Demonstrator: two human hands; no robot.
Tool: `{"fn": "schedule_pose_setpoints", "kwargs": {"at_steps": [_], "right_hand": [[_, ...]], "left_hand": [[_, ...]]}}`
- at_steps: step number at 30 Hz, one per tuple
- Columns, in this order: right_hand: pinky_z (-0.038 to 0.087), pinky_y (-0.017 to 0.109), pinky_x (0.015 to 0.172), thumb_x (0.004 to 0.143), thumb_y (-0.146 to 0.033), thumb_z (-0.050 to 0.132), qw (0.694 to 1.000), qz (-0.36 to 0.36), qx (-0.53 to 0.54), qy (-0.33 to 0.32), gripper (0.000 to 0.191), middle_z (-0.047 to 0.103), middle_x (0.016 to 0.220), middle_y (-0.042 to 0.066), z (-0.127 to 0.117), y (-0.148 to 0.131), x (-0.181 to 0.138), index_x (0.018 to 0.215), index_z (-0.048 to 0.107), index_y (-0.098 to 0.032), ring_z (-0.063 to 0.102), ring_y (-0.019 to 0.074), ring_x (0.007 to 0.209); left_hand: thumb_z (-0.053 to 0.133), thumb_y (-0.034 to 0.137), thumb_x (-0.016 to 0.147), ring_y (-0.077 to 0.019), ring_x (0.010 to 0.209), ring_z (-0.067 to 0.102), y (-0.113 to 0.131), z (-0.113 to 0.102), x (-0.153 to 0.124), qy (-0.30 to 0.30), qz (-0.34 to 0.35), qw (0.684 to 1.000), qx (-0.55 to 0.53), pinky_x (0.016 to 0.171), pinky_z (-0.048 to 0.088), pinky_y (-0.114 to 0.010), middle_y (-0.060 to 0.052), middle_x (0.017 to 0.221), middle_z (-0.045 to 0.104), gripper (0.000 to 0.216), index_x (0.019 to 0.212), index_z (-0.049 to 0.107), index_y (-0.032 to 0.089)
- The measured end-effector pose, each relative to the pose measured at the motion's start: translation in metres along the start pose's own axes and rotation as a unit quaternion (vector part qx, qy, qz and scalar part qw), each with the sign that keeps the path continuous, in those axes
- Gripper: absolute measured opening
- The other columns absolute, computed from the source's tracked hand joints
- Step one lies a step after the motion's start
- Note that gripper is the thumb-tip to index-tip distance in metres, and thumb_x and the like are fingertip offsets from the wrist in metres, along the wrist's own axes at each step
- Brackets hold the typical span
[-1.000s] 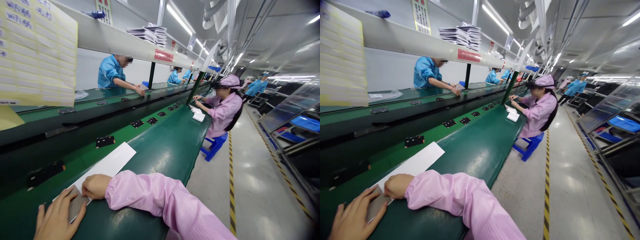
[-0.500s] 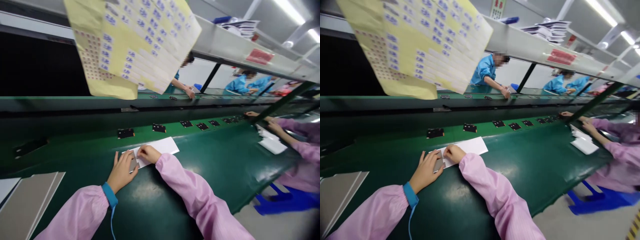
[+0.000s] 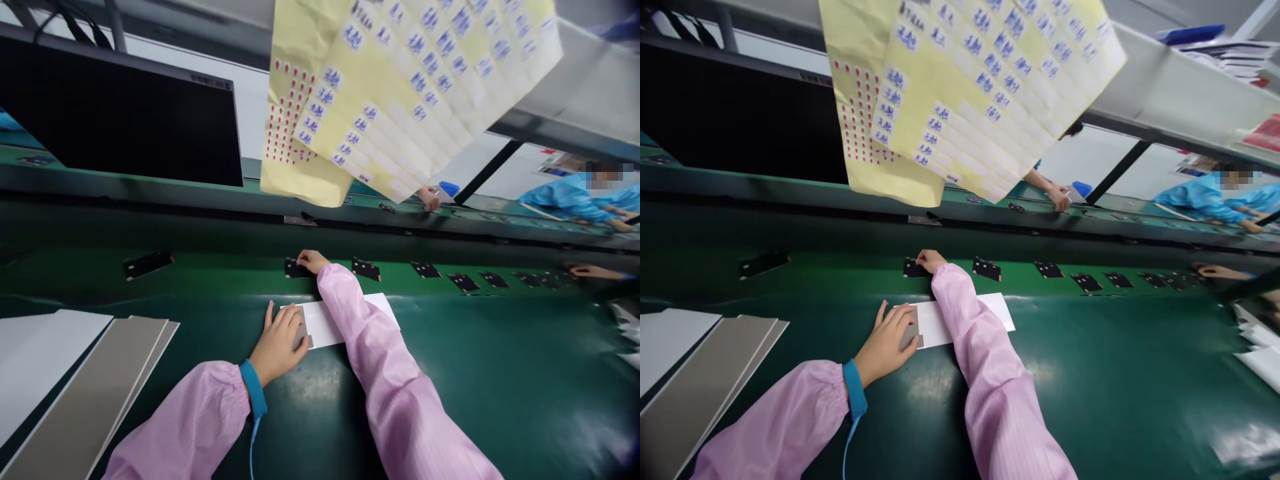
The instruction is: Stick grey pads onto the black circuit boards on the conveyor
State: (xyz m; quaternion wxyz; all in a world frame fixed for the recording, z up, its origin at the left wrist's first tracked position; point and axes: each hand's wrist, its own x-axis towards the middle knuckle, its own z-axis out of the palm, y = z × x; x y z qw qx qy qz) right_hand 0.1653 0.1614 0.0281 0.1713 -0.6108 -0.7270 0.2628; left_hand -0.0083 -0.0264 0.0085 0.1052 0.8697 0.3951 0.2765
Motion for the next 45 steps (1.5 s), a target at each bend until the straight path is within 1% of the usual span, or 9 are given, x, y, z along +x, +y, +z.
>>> {"fn": "schedule_pose_setpoints", "kwargs": {"at_steps": [8, 12, 16, 21, 25, 28, 32, 37, 45], "right_hand": [[0.04, 0.021, 0.069, 0.079, -0.016, 0.06, 0.999, 0.007, -0.04, 0.009, 0.005, 0.062, 0.076, 0.003, -0.003, 0.014, -0.004, 0.079, 0.064, -0.014, 0.055, 0.0109, 0.071], [0.041, 0.024, 0.072, 0.08, -0.016, 0.057, 0.997, 0.011, -0.055, 0.059, 0.009, 0.061, 0.081, 0.005, 0.001, 0.018, -0.014, 0.086, 0.064, -0.014, 0.054, 0.0125, 0.073], [0.042, 0.024, 0.078, 0.082, -0.012, 0.05, 0.987, -0.047, -0.088, 0.128, 0.021, 0.059, 0.091, 0.007, 0.006, 0.028, -0.033, 0.097, 0.064, -0.013, 0.054, 0.0129, 0.079], [0.041, 0.028, 0.089, 0.078, 0.0, 0.038, 0.97, -0.098, -0.208, 0.083, 0.043, 0.055, 0.104, 0.011, 0.006, 0.037, -0.051, 0.111, 0.063, -0.012, 0.053, 0.0177, 0.096], [0.04, 0.034, 0.091, 0.074, 0.001, 0.042, 0.96, -0.072, -0.269, 0.035, 0.051, 0.053, 0.112, 0.017, -0.003, 0.025, -0.061, 0.121, 0.057, -0.009, 0.05, 0.0243, 0.101], [0.039, 0.036, 0.092, 0.07, 0.0, 0.047, 0.965, -0.046, -0.252, 0.061, 0.057, 0.051, 0.118, 0.02, -0.01, 0.008, -0.081, 0.127, 0.05, -0.005, 0.048, 0.0269, 0.105], [0.045, 0.03, 0.08, 0.076, -0.005, 0.043, 0.982, -0.083, -0.114, 0.125, 0.032, 0.058, 0.096, 0.012, -0.001, -0.013, -0.134, 0.103, 0.06, -0.009, 0.055, 0.0186, 0.085], [0.044, 0.024, 0.062, 0.072, -0.006, 0.05, 0.994, -0.11, -0.014, -0.001, 0.015, 0.054, 0.074, 0.002, 0.035, -0.018, -0.198, 0.082, 0.056, -0.014, 0.05, 0.0114, 0.061], [0.043, 0.025, 0.064, 0.071, -0.001, 0.051, 0.993, -0.101, -0.05, 0.018, 0.016, 0.053, 0.078, 0.003, 0.044, -0.015, -0.204, 0.08, 0.055, -0.014, 0.049, 0.0111, 0.063]], "left_hand": [[0.05, 0.025, 0.082, -0.0274, 0.12, 0.043, 0.002, -0.001, 0.001, -0.014, -0.013, 1.0, -0.003, 0.109, 0.013, -0.059, -0.01, 0.121, 0.053, 0.014, 0.094, 0.051, 0.018], [0.051, 0.025, 0.081, -0.0268, 0.12, 0.043, 0.003, -0.002, 0.001, -0.013, -0.014, 1.0, -0.004, 0.11, 0.012, -0.058, -0.01, 0.119, 0.053, 0.014, 0.094, 0.051, 0.019], [0.051, 0.025, 0.081, -0.0265, 0.12, 0.043, 0.002, -0.001, 0.0, -0.009, -0.009, 1.0, -0.001, 0.11, 0.011, -0.057, -0.01, 0.119, 0.053, 0.015, 0.094, 0.051, 0.018], [0.051, 0.026, 0.08, -0.0256, 0.119, 0.044, 0.002, 0.001, -0.001, 0.0, -0.013, 1.0, 0.001, 0.11, 0.011, -0.055, -0.009, 0.119, 0.053, 0.015, 0.093, 0.05, 0.019], [0.051, 0.026, 0.08, -0.0252, 0.118, 0.044, 0.002, 0.0, -0.003, 0.004, -0.01, 1.0, -0.003, 0.111, 0.01, -0.055, -0.009, 0.12, 0.052, 0.015, 0.093, 0.049, 0.02], [0.051, 0.024, 0.078, -0.0247, 0.118, 0.044, 0.002, -0.002, -0.006, 0.0, -0.008, 1.0, -0.014, 0.111, 0.01, -0.055, -0.009, 0.119, 0.051, 0.017, 0.094, 0.049, 0.019], [0.052, 0.022, 0.075, -0.0247, 0.119, 0.042, 0.002, -0.004, -0.008, -0.002, -0.006, 1.0, -0.018, 0.111, 0.01, -0.054, -0.009, 0.12, 0.05, 0.021, 0.095, 0.049, 0.019], [0.056, 0.027, 0.073, -0.0264, 0.12, 0.04, 0.004, -0.003, -0.008, -0.004, 0.001, 1.0, -0.01, 0.111, 0.008, -0.056, -0.01, 0.122, 0.049, 0.028, 0.099, 0.049, 0.02], [0.058, 0.032, 0.071, -0.0273, 0.121, 0.038, 0.004, -0.002, -0.009, -0.004, 0.005, 1.0, 0.001, 0.111, 0.007, -0.056, -0.01, 0.123, 0.048, 0.032, 0.099, 0.048, 0.02]]}}
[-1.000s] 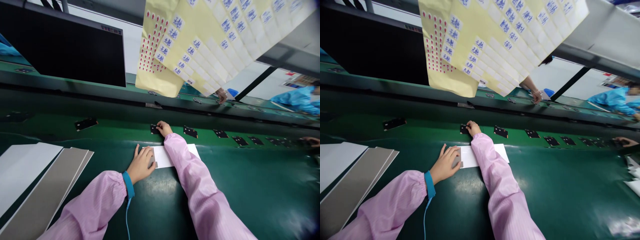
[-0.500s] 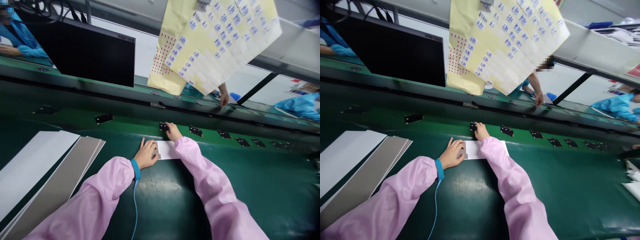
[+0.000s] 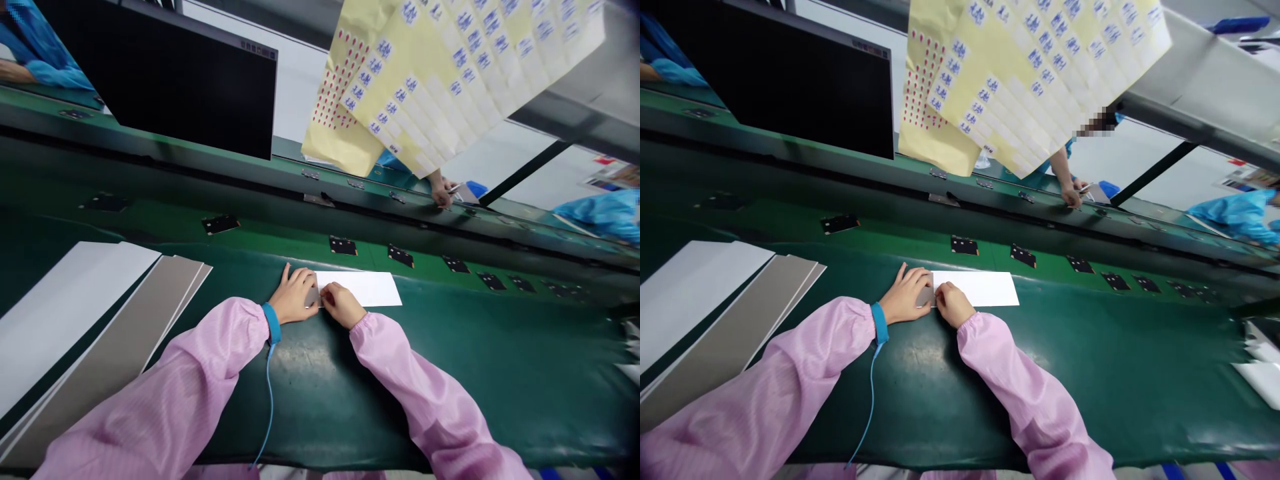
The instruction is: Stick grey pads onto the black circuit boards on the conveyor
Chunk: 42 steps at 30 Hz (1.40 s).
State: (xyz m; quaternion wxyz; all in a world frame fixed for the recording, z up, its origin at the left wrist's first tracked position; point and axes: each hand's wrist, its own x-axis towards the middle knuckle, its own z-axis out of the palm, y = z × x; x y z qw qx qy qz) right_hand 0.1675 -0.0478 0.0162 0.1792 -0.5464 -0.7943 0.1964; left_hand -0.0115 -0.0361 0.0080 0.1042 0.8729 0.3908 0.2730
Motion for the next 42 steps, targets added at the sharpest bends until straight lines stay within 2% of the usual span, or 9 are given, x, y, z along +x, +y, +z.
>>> {"fn": "schedule_pose_setpoints", "kwargs": {"at_steps": [11, 15, 20, 26, 28, 31, 36, 39, 42], "right_hand": [[0.042, 0.023, 0.062, 0.068, 0.0, 0.051, 0.998, 0.04, 0.023, -0.042, 0.017, 0.058, 0.069, 0.002, -0.007, 0.003, 0.008, 0.073, 0.058, -0.014, 0.052, 0.0106, 0.06], [0.041, 0.023, 0.06, 0.072, -0.007, 0.054, 0.994, 0.073, 0.056, -0.063, 0.008, 0.059, 0.066, 0.001, -0.009, 0.004, 0.012, 0.072, 0.059, -0.014, 0.051, 0.0105, 0.057], [0.041, 0.023, 0.061, 0.073, -0.007, 0.053, 0.995, 0.055, 0.061, -0.061, 0.01, 0.059, 0.064, 0.0, -0.007, 0.005, 0.012, 0.069, 0.058, -0.015, 0.051, 0.0104, 0.057], [0.043, 0.022, 0.053, 0.078, -0.017, 0.049, 0.987, 0.061, 0.14, -0.044, 0.009, 0.055, 0.059, -0.001, -0.031, 0.01, 0.019, 0.074, 0.058, -0.015, 0.051, 0.0102, 0.05], [0.042, 0.021, 0.048, 0.079, -0.021, 0.051, 0.985, 0.065, 0.155, -0.041, 0.01, 0.054, 0.058, -0.002, -0.04, 0.011, 0.037, 0.075, 0.058, -0.015, 0.049, 0.0091, 0.047], [0.042, 0.019, 0.047, 0.078, -0.021, 0.054, 0.985, 0.037, 0.155, -0.067, 0.009, 0.055, 0.06, -0.002, -0.042, 0.004, 0.082, 0.074, 0.058, -0.014, 0.049, 0.0072, 0.047], [0.04, 0.017, 0.049, 0.078, -0.012, 0.052, 0.983, -0.04, 0.104, -0.148, 0.008, 0.055, 0.062, -0.002, -0.01, -0.026, 0.177, 0.074, 0.059, -0.013, 0.048, 0.0055, 0.049], [0.04, 0.018, 0.053, 0.08, -0.011, 0.051, 0.983, -0.082, 0.072, -0.148, 0.009, 0.054, 0.064, -0.003, 0.012, -0.043, 0.225, 0.075, 0.058, -0.013, 0.048, 0.0055, 0.052], [0.04, 0.019, 0.059, 0.081, -0.014, 0.052, 0.985, -0.104, 0.054, -0.123, 0.007, 0.053, 0.067, -0.003, 0.025, -0.055, 0.259, 0.077, 0.058, -0.014, 0.048, 0.0061, 0.057]], "left_hand": [[0.058, 0.033, 0.072, -0.028, 0.121, 0.038, -0.001, 0.002, 0.0, 0.002, 0.001, 1.0, -0.004, 0.111, 0.005, -0.055, -0.009, 0.123, 0.049, 0.033, 0.101, 0.05, 0.02], [0.057, 0.034, 0.073, -0.0279, 0.121, 0.039, -0.001, 0.001, 0.001, 0.0, 0.003, 1.0, 0.004, 0.111, 0.006, -0.055, -0.01, 0.123, 0.049, 0.032, 0.101, 0.051, 0.019], [0.056, 0.035, 0.074, -0.0278, 0.121, 0.038, -0.001, 0.001, 0.001, -0.008, 0.001, 1.0, 0.009, 0.111, 0.006, -0.055, -0.01, 0.123, 0.049, 0.033, 0.102, 0.05, 0.019], [0.055, 0.036, 0.075, -0.0287, 0.123, 0.036, -0.001, 0.002, 0.0, -0.014, 0.003, 1.0, 0.012, 0.111, 0.004, -0.056, -0.01, 0.125, 0.048, 0.034, 0.104, 0.05, 0.019], [0.055, 0.037, 0.075, -0.0292, 0.123, 0.036, -0.001, 0.002, 0.001, -0.017, 0.002, 1.0, 0.011, 0.111, 0.003, -0.057, -0.01, 0.125, 0.048, 0.033, 0.103, 0.051, 0.02], [0.056, 0.038, 0.074, -0.0299, 0.123, 0.035, 0.0, 0.001, 0.001, -0.02, -0.003, 1.0, 0.014, 0.111, 0.002, -0.056, -0.01, 0.126, 0.047, 0.035, 0.104, 0.052, 0.019], [0.055, 0.04, 0.075, -0.0306, 0.123, 0.035, 0.001, -0.001, 0.002, -0.029, -0.008, 0.999, 0.035, 0.111, 0.0, -0.056, -0.011, 0.124, 0.048, 0.041, 0.109, 0.052, 0.017], [0.056, 0.043, 0.074, -0.0317, 0.12, 0.036, 0.0, 0.0, 0.003, -0.038, -0.012, 0.998, 0.045, 0.111, 0.0, -0.057, -0.012, 0.123, 0.049, 0.052, 0.117, 0.05, 0.015], [0.057, 0.045, 0.071, -0.0336, 0.119, 0.037, -0.002, 0.0, 0.004, -0.046, -0.008, 0.998, 0.05, 0.109, 0.001, -0.06, -0.014, 0.122, 0.05, 0.058, 0.12, 0.049, 0.015]]}}
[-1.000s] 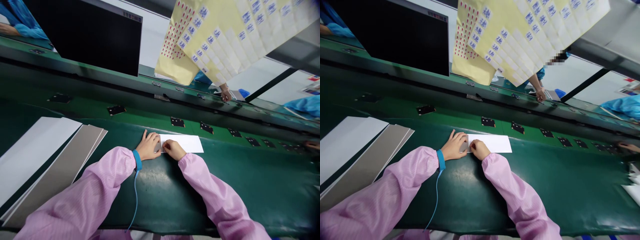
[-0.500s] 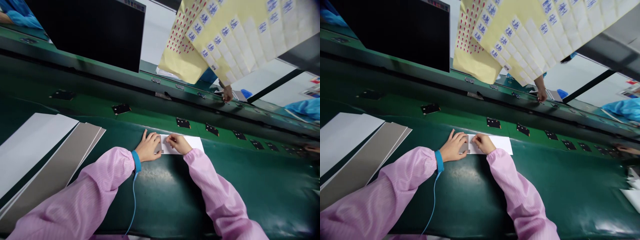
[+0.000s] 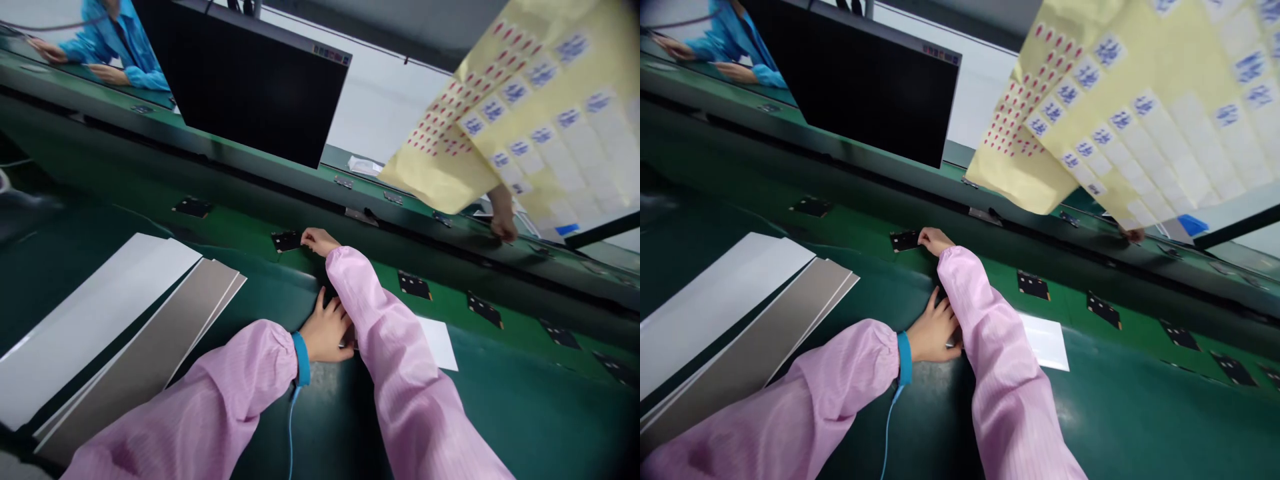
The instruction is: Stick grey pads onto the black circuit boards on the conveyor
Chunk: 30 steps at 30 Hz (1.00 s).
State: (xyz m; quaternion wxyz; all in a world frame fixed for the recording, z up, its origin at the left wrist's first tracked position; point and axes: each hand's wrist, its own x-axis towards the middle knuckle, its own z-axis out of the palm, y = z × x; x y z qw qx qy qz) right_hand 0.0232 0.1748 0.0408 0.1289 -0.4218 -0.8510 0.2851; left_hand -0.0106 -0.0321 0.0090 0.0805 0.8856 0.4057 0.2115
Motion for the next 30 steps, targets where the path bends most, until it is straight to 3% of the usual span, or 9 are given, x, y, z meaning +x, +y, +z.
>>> {"fn": "schedule_pose_setpoints", "kwargs": {"at_steps": [6, 13, 17, 21, 26, 30], "right_hand": [[0.039, 0.019, 0.063, 0.082, -0.014, 0.051, 0.998, -0.032, -0.014, -0.051, 0.008, 0.053, 0.068, -0.003, 0.004, -0.01, 0.029, 0.079, 0.058, -0.014, 0.048, 0.0063, 0.06], [0.038, 0.018, 0.055, 0.084, -0.013, 0.048, 0.994, 0.048, -0.023, -0.096, 0.01, 0.056, 0.069, -0.001, 0.002, -0.006, 0.03, 0.084, 0.058, -0.014, 0.048, 0.0057, 0.054], [0.039, 0.017, 0.057, 0.084, -0.014, 0.05, 0.993, 0.044, -0.035, -0.105, 0.009, 0.058, 0.071, -0.001, -0.001, 0.0, 0.029, 0.084, 0.059, -0.014, 0.049, 0.0053, 0.056], [0.039, 0.019, 0.066, 0.082, -0.012, 0.053, 0.996, 0.012, -0.061, -0.069, 0.007, 0.06, 0.076, 0.0, 0.0, 0.008, 0.022, 0.081, 0.06, -0.014, 0.053, 0.0072, 0.066], [0.04, 0.023, 0.076, 0.086, -0.017, 0.051, 0.991, -0.043, -0.12, 0.043, 0.017, 0.06, 0.094, 0.005, 0.007, 0.018, -0.003, 0.098, 0.061, -0.015, 0.055, 0.0125, 0.082], [0.041, 0.026, 0.082, 0.088, -0.009, 0.039, 0.972, -0.085, -0.217, 0.039, 0.029, 0.057, 0.103, 0.009, 0.012, 0.018, -0.028, 0.103, 0.063, -0.015, 0.053, 0.0165, 0.095]], "left_hand": [[0.053, 0.046, 0.075, -0.0348, 0.124, 0.033, -0.002, -0.001, 0.001, 0.0, -0.002, 1.0, -0.007, 0.109, 0.0, -0.06, -0.013, 0.124, 0.05, 0.052, 0.118, 0.053, 0.017], [0.054, 0.046, 0.075, -0.0346, 0.122, 0.035, -0.001, -0.002, 0.002, -0.012, -0.009, 1.0, -0.013, 0.11, -0.001, -0.06, -0.013, 0.124, 0.05, 0.054, 0.12, 0.051, 0.017], [0.055, 0.046, 0.074, -0.0341, 0.121, 0.035, 0.0, -0.003, 0.003, -0.015, -0.014, 1.0, -0.013, 0.11, 0.0, -0.059, -0.012, 0.124, 0.049, 0.054, 0.119, 0.05, 0.016], [0.055, 0.045, 0.075, -0.033, 0.119, 0.037, 0.0, -0.002, 0.003, -0.012, -0.012, 1.0, -0.01, 0.111, 0.0, -0.058, -0.012, 0.12, 0.051, 0.052, 0.118, 0.05, 0.016], [0.055, 0.044, 0.075, -0.0327, 0.119, 0.037, 0.0, -0.002, 0.002, -0.011, -0.006, 1.0, -0.009, 0.111, 0.001, -0.058, -0.011, 0.12, 0.053, 0.052, 0.119, 0.05, 0.017], [0.054, 0.043, 0.077, -0.0328, 0.118, 0.039, 0.0, 0.0, 0.002, -0.005, -0.004, 1.0, 0.003, 0.111, 0.001, -0.058, -0.012, 0.116, 0.055, 0.046, 0.115, 0.052, 0.017]]}}
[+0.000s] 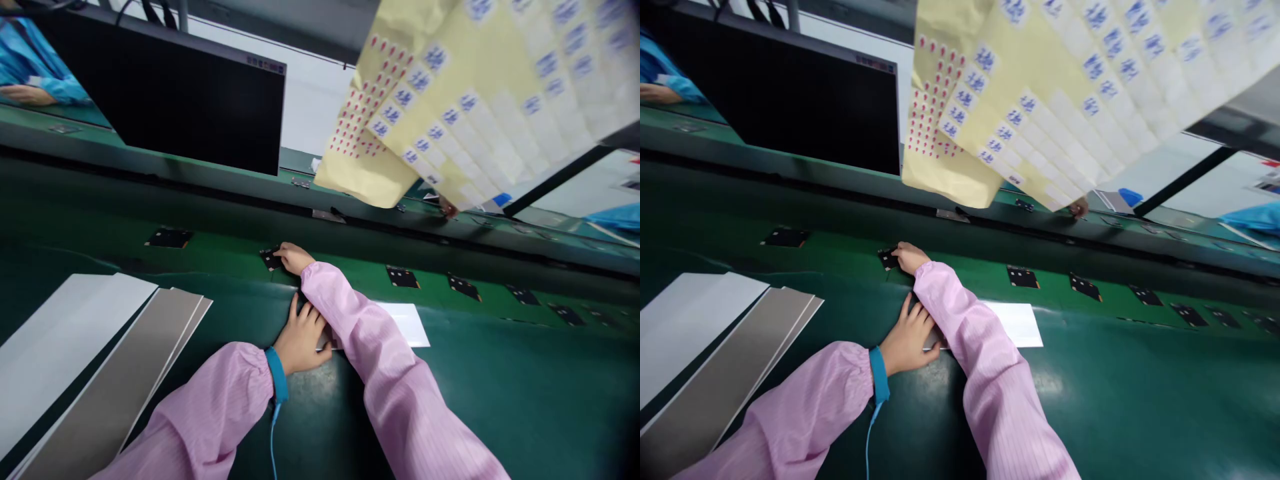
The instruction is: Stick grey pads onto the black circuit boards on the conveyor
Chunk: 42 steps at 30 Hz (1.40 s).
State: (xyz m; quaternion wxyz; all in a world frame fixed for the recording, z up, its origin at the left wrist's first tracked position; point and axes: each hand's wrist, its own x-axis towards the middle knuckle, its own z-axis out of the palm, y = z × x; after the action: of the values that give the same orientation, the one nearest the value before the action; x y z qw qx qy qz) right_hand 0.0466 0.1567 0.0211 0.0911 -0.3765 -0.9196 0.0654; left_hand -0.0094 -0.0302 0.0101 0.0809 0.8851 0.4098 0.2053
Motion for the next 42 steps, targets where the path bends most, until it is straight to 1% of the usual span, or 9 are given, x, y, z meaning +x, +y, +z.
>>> {"fn": "schedule_pose_setpoints", "kwargs": {"at_steps": [6, 13, 16, 20, 25, 29, 34, 38, 42], "right_hand": [[0.041, 0.033, 0.09, 0.088, -0.008, 0.037, 0.995, 0.005, -0.103, -0.009, 0.03, 0.052, 0.117, 0.017, 0.002, -0.017, -0.021, 0.111, 0.056, -0.006, 0.047, 0.0228, 0.106], [0.04, 0.036, 0.097, 0.083, -0.008, 0.043, 0.995, 0.093, -0.023, 0.001, 0.046, 0.052, 0.12, 0.018, -0.01, -0.02, -0.049, 0.129, 0.045, -0.007, 0.049, 0.0236, 0.109], [0.036, 0.033, 0.102, 0.086, -0.011, 0.04, 0.993, 0.095, 0.01, 0.073, 0.045, 0.049, 0.127, 0.016, -0.02, -0.033, -0.094, 0.131, 0.043, -0.007, 0.046, 0.0211, 0.117], [0.031, 0.035, 0.108, 0.091, -0.022, 0.035, 0.986, 0.067, 0.002, 0.151, 0.043, 0.04, 0.138, 0.017, -0.023, -0.06, -0.177, 0.13, 0.044, -0.008, 0.034, 0.0229, 0.13], [0.034, 0.041, 0.107, 0.092, -0.027, 0.034, 0.986, 0.08, -0.009, 0.147, 0.049, 0.043, 0.137, 0.019, 0.002, -0.072, -0.242, 0.136, 0.034, -0.004, 0.036, 0.0242, 0.13], [0.036, 0.041, 0.105, 0.092, -0.027, 0.035, 0.983, 0.103, -0.018, 0.153, 0.047, 0.047, 0.134, 0.019, 0.015, -0.07, -0.25, 0.133, 0.038, -0.004, 0.041, 0.0244, 0.126], [0.037, 0.039, 0.103, 0.09, -0.026, 0.038, 0.975, 0.124, -0.045, 0.181, 0.042, 0.05, 0.13, 0.018, 0.011, -0.072, -0.249, 0.126, 0.045, -0.005, 0.041, 0.0251, 0.124], [0.044, 0.037, 0.087, 0.089, -0.028, 0.043, 0.971, 0.145, -0.051, 0.183, 0.03, 0.059, 0.108, 0.015, 0.007, -0.071, -0.251, 0.109, 0.055, -0.009, 0.05, 0.0244, 0.103], [0.043, 0.035, 0.076, 0.088, -0.026, 0.047, 0.966, 0.173, 0.002, 0.194, 0.017, 0.057, 0.087, 0.01, 0.007, -0.065, -0.253, 0.087, 0.058, -0.014, 0.049, 0.0205, 0.083]], "left_hand": [[0.053, 0.038, 0.077, -0.0328, 0.124, 0.035, 0.0, 0.002, 0.0, 0.014, 0.012, 1.0, 0.014, 0.112, 0.002, -0.057, -0.013, 0.124, 0.051, 0.049, 0.12, 0.048, 0.015], [0.053, 0.037, 0.078, -0.0324, 0.117, 0.043, -0.002, 0.0, 0.001, 0.016, 0.03, 0.999, 0.028, 0.109, 0.011, -0.059, -0.012, 0.121, 0.053, 0.047, 0.12, 0.047, 0.016], [0.051, 0.038, 0.08, -0.0332, 0.118, 0.042, -0.005, 0.003, 0.001, 0.015, 0.042, 0.998, 0.043, 0.108, 0.015, -0.06, -0.013, 0.122, 0.053, 0.05, 0.124, 0.045, 0.016], [0.052, 0.038, 0.079, -0.0337, 0.12, 0.041, -0.01, 0.01, 0.001, 0.024, 0.049, 0.997, 0.053, 0.107, 0.018, -0.059, -0.014, 0.121, 0.053, 0.05, 0.123, 0.045, 0.016], [0.051, 0.035, 0.079, -0.0309, 0.121, 0.042, -0.014, 0.015, 0.003, 0.049, 0.074, 0.996, 0.024, 0.107, 0.021, -0.058, -0.011, 0.127, 0.05, 0.04, 0.116, 0.048, 0.019], [0.049, 0.034, 0.083, -0.0283, 0.124, 0.041, -0.016, 0.015, 0.005, 0.036, 0.105, 0.994, -0.011, 0.108, 0.026, -0.053, -0.011, 0.13, 0.047, 0.034, 0.113, 0.048, 0.019], [0.048, 0.038, 0.086, -0.028, 0.129, 0.035, -0.018, 0.018, 0.005, 0.018, 0.113, 0.993, -0.036, 0.107, 0.032, -0.048, -0.011, 0.137, 0.04, 0.039, 0.12, 0.045, 0.019], [0.049, 0.04, 0.086, -0.0283, 0.126, 0.04, -0.017, 0.019, 0.007, 0.01, 0.11, 0.993, -0.038, 0.103, 0.038, -0.045, -0.011, 0.135, 0.042, 0.041, 0.121, 0.046, 0.019], [0.045, 0.037, 0.088, -0.0282, 0.124, 0.041, -0.011, 0.013, 0.008, 0.011, 0.114, 0.993, -0.04, 0.103, 0.036, -0.046, -0.011, 0.132, 0.044, 0.035, 0.118, 0.048, 0.018]]}}
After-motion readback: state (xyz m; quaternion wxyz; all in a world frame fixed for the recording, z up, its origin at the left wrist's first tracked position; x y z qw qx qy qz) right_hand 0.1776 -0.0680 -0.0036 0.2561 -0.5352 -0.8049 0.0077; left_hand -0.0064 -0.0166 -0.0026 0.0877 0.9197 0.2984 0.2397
